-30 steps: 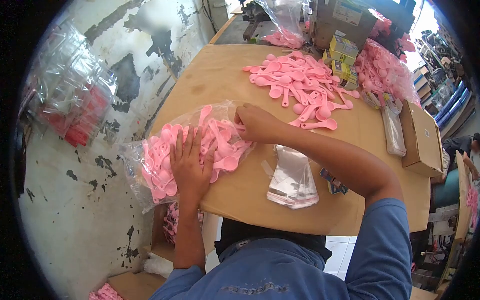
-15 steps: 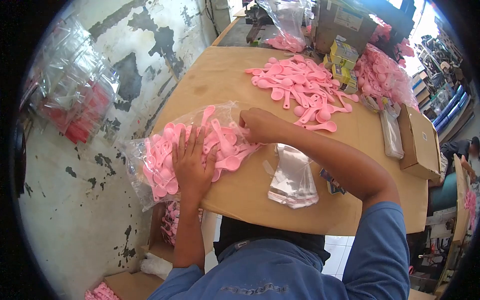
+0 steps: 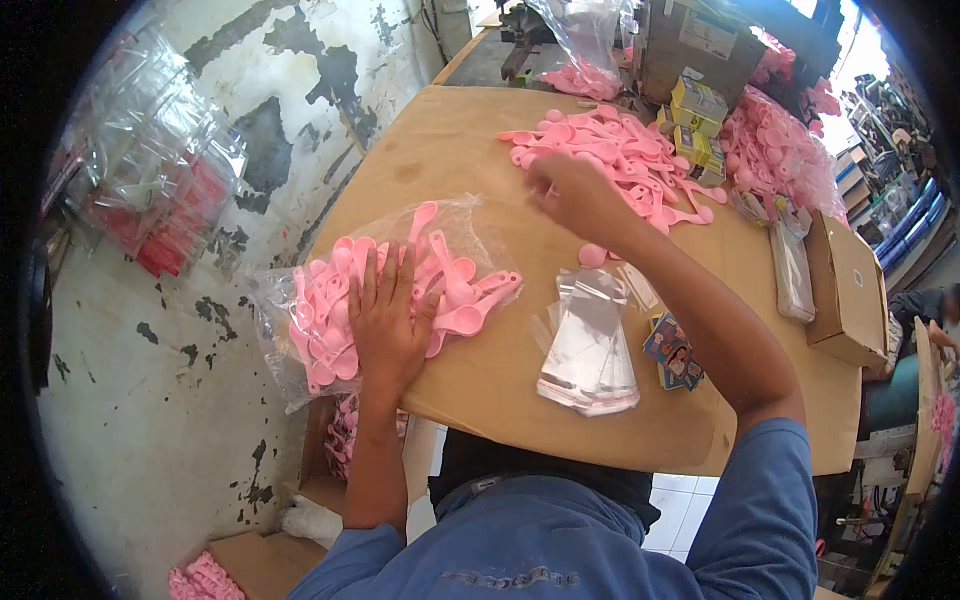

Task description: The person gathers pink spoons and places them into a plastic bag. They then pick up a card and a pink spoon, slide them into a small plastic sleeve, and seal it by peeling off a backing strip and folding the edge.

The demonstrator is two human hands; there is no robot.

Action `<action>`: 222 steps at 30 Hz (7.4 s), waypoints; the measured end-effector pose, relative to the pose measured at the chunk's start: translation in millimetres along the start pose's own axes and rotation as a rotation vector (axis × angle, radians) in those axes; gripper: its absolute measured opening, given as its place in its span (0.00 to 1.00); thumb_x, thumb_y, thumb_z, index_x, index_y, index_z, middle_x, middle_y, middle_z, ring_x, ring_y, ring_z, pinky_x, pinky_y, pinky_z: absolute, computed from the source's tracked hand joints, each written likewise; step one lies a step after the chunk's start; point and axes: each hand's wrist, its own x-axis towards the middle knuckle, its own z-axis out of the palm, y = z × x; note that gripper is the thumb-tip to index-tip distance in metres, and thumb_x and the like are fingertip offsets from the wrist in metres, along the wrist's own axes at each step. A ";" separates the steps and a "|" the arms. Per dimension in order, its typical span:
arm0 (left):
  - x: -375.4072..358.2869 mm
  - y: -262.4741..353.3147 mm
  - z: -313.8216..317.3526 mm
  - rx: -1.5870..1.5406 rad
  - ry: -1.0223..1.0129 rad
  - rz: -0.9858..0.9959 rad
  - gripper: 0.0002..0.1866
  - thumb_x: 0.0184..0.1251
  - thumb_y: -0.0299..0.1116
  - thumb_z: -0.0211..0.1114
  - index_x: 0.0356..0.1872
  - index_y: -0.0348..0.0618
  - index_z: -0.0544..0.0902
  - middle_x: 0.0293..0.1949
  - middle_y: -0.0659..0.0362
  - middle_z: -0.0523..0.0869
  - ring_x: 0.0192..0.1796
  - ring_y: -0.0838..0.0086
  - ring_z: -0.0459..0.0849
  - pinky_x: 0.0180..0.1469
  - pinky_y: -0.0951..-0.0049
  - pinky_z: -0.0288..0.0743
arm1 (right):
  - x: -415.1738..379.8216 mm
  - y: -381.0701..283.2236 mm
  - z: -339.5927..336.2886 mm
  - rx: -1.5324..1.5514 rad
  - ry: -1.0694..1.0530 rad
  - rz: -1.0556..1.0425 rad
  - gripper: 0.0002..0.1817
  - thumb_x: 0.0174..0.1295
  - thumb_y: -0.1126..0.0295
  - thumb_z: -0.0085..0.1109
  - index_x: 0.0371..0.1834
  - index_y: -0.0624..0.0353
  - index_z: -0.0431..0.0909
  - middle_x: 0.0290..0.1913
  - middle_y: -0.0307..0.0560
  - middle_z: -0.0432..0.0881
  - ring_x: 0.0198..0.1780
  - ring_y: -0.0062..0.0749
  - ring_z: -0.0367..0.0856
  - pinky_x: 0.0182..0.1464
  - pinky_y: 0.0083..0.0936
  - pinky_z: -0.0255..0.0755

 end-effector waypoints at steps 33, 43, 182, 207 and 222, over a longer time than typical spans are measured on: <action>1.2 -2.5 1.2 -0.137 0.066 -0.048 0.27 0.84 0.48 0.59 0.76 0.49 0.81 0.79 0.55 0.78 0.85 0.54 0.66 0.87 0.45 0.49 | -18.6 -43.5 -44.1 -0.192 -0.496 -0.208 0.12 0.79 0.66 0.60 0.53 0.62 0.86 0.49 0.52 0.83 0.53 0.50 0.84 0.57 0.43 0.77; 1.0 -3.2 1.9 -0.108 0.058 -0.036 0.28 0.84 0.48 0.59 0.77 0.49 0.80 0.80 0.54 0.77 0.86 0.54 0.64 0.87 0.44 0.49 | -17.7 -5.8 -37.6 -0.351 0.053 -0.219 0.14 0.68 0.73 0.68 0.56 0.63 0.86 0.57 0.48 0.84 0.62 0.49 0.82 0.65 0.43 0.77; 1.2 -17.6 8.0 -0.755 0.173 -0.109 0.28 0.90 0.36 0.53 0.81 0.29 0.68 0.81 0.42 0.73 0.84 0.52 0.67 0.85 0.56 0.57 | 9.2 -0.9 -18.1 -0.481 0.133 -0.435 0.15 0.62 0.74 0.68 0.52 0.60 0.89 0.59 0.48 0.86 0.65 0.44 0.81 0.68 0.40 0.75; -0.5 -15.5 6.2 -0.885 0.254 -0.095 0.27 0.90 0.36 0.51 0.78 0.27 0.71 0.78 0.39 0.75 0.82 0.50 0.71 0.83 0.56 0.62 | 38.9 -46.3 110.5 0.400 -0.433 -0.066 0.19 0.69 0.64 0.72 0.54 0.68 0.85 0.46 0.49 0.90 0.47 0.34 0.85 0.53 0.35 0.80; -2.9 -14.2 -1.4 -0.925 0.204 -0.160 0.26 0.90 0.34 0.49 0.80 0.29 0.71 0.78 0.41 0.76 0.83 0.54 0.71 0.83 0.58 0.62 | 17.9 -15.2 -35.2 0.576 -0.268 0.420 0.14 0.69 0.64 0.71 0.49 0.62 0.85 0.37 0.34 0.81 0.39 0.16 0.78 0.41 0.19 0.72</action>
